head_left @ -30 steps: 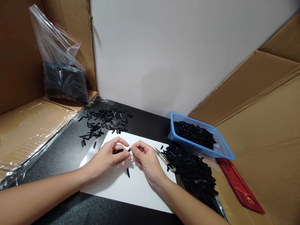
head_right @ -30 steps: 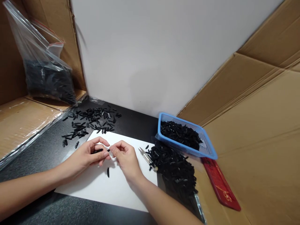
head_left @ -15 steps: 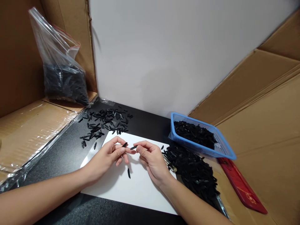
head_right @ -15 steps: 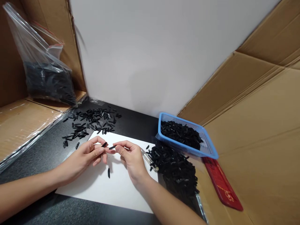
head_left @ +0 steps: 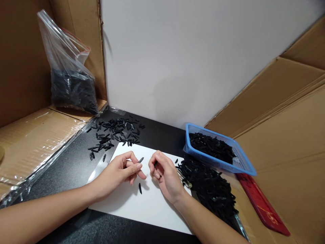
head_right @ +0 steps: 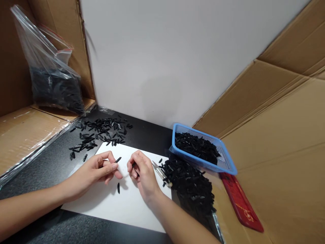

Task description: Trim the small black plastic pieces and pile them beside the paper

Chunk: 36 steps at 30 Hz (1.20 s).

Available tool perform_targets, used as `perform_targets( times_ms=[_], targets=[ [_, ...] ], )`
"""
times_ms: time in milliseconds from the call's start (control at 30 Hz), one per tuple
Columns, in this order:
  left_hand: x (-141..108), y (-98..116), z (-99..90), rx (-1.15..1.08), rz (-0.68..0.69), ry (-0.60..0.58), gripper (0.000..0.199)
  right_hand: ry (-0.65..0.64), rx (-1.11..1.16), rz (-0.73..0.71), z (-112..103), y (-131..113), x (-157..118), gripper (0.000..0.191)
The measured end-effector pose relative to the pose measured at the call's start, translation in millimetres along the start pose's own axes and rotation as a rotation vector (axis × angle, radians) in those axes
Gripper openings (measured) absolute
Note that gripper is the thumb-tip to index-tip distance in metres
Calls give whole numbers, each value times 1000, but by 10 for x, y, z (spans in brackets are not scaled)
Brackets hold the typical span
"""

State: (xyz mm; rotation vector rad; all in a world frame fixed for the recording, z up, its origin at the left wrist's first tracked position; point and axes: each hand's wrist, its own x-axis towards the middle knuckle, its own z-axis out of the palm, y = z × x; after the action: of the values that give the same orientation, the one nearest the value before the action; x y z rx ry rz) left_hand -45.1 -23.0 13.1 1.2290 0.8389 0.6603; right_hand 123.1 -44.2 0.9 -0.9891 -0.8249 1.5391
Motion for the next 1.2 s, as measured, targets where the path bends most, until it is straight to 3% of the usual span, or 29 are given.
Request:
perform_targets(
  times_ms=[300,367,433,567,767,900,1000,1100,1200],
  targets=[
    [0,32,36,76,5,-36,16,-13,-94,17,58,46,-12,32],
    [1,24,32,67,28,-20,3,1,-69,15,39,32,-5,31],
    [5,8,20,45,45,14,11,21,-45,12,17,17,6,28],
    [21,-18,-11,-63,30,78,8,61,-17,0,-15,3,29,28],
    [29,-21,-13,-157,-12,51,31,47,-15,-20,-23,2,26,22],
    [14,-19,11,-199,-64,19,40,-8,-34,-22,-4,11,13,33],
    [-3,-24,18,-182,-51,-11,47,-35,-133,3,29,46,12,30],
    [-29,-34,30,-145,-63,-44,55,-66,-294,-76,68,84,13,25],
    [-50,-17,56,-124,-76,-58,59,-16,-377,-163,85,91,11,18]
  ],
)
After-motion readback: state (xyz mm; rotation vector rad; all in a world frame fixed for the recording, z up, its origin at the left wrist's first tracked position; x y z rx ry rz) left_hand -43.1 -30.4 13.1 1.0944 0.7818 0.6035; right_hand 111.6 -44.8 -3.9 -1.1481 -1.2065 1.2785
